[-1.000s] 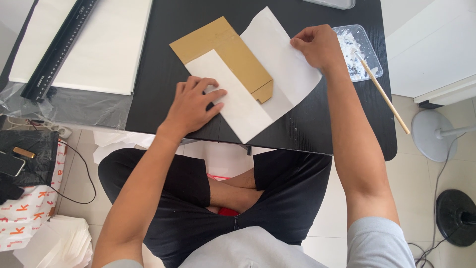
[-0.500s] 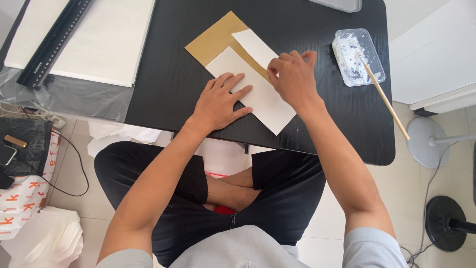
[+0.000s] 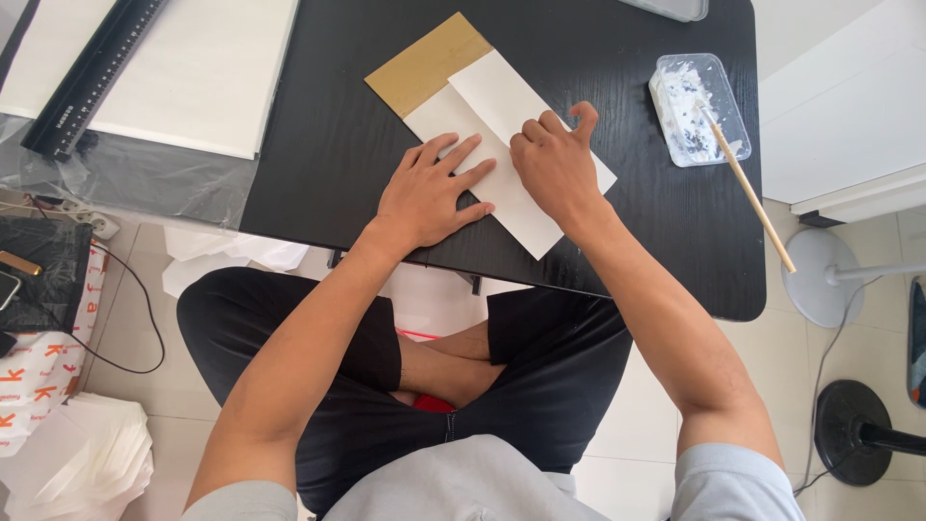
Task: Applying glue and folding the bottom of a paper bag to seal it.
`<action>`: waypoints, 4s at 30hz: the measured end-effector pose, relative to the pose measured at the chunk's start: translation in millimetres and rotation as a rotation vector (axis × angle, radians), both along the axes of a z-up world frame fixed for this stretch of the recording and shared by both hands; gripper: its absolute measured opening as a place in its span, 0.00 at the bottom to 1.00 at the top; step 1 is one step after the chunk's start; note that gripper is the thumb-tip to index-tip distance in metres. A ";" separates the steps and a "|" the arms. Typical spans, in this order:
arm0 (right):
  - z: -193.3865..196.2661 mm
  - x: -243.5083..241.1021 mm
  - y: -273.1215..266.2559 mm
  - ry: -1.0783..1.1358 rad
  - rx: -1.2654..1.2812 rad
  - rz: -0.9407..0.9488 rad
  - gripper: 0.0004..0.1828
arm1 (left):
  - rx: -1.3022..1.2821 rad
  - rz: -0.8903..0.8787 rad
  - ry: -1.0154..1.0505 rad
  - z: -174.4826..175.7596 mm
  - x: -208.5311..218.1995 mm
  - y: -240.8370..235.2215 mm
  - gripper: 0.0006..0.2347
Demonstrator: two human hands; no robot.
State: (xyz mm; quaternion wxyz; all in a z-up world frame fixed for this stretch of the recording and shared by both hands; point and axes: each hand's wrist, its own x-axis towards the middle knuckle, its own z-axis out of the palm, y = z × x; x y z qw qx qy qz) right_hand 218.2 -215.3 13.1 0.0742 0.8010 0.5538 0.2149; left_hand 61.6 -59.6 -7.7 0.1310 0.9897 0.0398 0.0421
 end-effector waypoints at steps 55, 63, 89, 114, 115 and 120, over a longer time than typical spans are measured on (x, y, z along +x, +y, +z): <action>-19.4 -51.2 25.0 0.699 0.077 -0.290 0.48 | -0.017 0.074 -0.334 -24.0 27.8 22.2 0.14; -48.6 -51.7 12.1 0.593 0.217 -0.245 0.46 | 0.135 -0.106 -0.398 -33.9 49.6 38.1 0.20; -3.9 -37.3 -117.9 0.512 0.475 -0.194 0.19 | 0.014 -0.042 -0.395 -24.1 41.3 35.8 0.18; -18.3 -11.2 -109.1 0.642 0.480 -0.271 0.30 | 0.085 0.051 -0.346 -38.1 45.8 42.4 0.24; -17.7 -11.5 -108.2 0.643 0.483 -0.271 0.30 | 0.088 0.051 -0.346 -34.6 43.9 38.9 0.24; -16.7 -11.2 -108.4 0.660 0.481 -0.284 0.30 | 0.094 -0.047 -0.407 -25.0 41.5 27.6 0.21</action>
